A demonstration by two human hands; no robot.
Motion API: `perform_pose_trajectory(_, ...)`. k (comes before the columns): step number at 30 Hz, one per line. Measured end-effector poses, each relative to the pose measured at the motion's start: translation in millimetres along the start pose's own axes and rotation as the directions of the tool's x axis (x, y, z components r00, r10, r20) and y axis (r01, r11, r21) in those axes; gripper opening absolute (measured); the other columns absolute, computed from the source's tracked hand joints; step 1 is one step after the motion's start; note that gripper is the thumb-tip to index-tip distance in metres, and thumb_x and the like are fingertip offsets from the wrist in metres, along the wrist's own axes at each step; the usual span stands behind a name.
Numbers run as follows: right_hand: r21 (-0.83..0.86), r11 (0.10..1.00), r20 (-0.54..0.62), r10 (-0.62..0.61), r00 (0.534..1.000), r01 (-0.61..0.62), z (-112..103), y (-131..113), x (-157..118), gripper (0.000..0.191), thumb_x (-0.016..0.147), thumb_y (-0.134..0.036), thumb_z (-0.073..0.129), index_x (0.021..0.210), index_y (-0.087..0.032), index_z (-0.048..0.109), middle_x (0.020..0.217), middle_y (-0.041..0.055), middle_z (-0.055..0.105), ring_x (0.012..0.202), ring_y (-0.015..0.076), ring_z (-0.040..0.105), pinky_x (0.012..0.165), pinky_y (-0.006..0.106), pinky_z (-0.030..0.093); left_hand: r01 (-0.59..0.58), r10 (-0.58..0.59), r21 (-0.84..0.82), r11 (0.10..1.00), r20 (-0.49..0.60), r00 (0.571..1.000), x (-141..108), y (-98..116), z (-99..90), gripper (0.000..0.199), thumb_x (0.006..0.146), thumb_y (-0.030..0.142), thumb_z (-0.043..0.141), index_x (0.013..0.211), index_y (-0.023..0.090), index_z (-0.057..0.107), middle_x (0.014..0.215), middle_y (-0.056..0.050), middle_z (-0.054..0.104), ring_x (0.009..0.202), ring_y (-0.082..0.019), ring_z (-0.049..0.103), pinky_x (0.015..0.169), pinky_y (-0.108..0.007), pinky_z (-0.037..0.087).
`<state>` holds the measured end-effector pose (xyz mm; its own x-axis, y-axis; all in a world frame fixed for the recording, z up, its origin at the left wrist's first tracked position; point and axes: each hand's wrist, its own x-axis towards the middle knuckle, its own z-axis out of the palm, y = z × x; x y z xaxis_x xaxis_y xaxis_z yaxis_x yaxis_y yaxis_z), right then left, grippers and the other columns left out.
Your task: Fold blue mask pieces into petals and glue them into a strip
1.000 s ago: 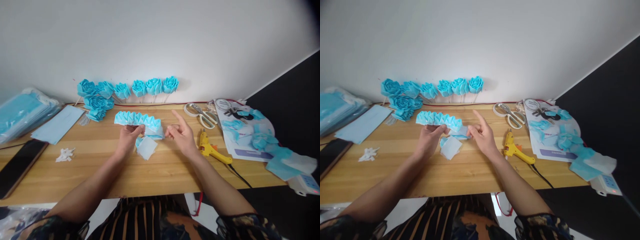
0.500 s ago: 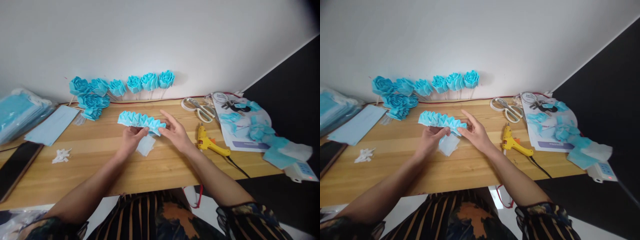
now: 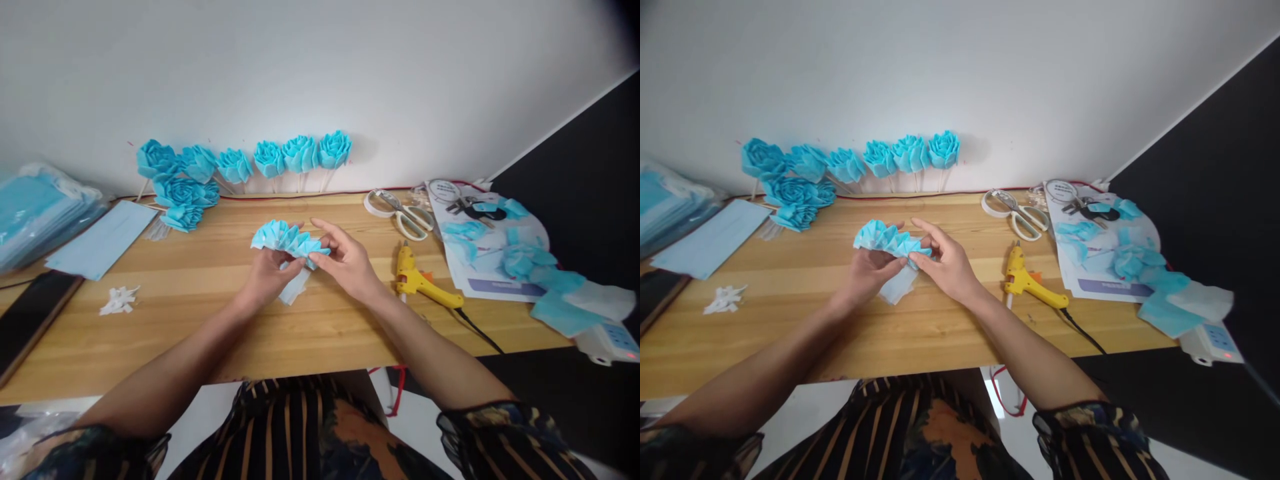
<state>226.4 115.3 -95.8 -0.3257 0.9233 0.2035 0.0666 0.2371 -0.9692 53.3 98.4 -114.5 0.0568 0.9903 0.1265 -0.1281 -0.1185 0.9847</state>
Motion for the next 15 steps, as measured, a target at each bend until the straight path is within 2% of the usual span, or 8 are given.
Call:
perform_pose_trajectory(4,0.005,1.000,-0.001,-0.015,1.000,0.015,2,-2,-1,0.058,0.081,-0.024,0.068,0.137,-0.023,0.055,0.077,-0.0039,0.058,0.068,0.0119,0.054,0.064,0.027,0.045,0.007,-0.007,0.028,1.000,0.013,1.000,-1,6,0.6,0.072,0.069,0.030,0.083,0.135,0.022,0.055,0.109,-0.007,0.073,0.090,-0.019,0.070,0.084,-0.034,0.055)
perform_pose_trajectory(8,0.075,0.997,0.017,0.025,1.000,-0.027,0,-1,0,0.058,0.082,-0.031,0.071,0.137,-0.024,0.056,0.082,-0.0022,0.064,0.071,0.0129,0.058,0.066,0.028,0.048,0.040,-0.039,-0.042,0.998,0.015,0.999,0,10,-0.1,0.080,0.067,0.029,0.087,0.138,0.020,0.053,0.103,-0.007,0.075,0.093,-0.021,0.071,0.086,-0.035,0.056)
perform_pose_trajectory(12,0.169,0.982,0.022,0.080,0.997,-0.082,-6,2,2,0.055,0.090,-0.046,0.065,0.140,-0.027,0.056,0.100,0.0030,0.073,0.086,0.0168,0.067,0.081,0.034,0.056,0.045,-0.046,-0.103,0.994,-0.005,0.999,3,12,-2.2,0.074,0.071,0.028,0.084,0.138,0.019,0.054,0.097,-0.006,0.076,0.091,-0.022,0.073,0.087,-0.035,0.058)
perform_pose_trajectory(15,0.201,0.976,-0.013,0.089,0.996,-0.085,-8,5,3,0.053,0.095,-0.055,0.055,0.140,-0.028,0.056,0.113,0.0059,0.074,0.096,0.0188,0.069,0.087,0.036,0.057,0.029,-0.032,-0.101,0.994,-0.020,0.999,4,14,-3.0,0.070,0.071,0.027,0.083,0.135,0.019,0.057,0.094,-0.004,0.077,0.088,-0.021,0.073,0.088,-0.035,0.058)
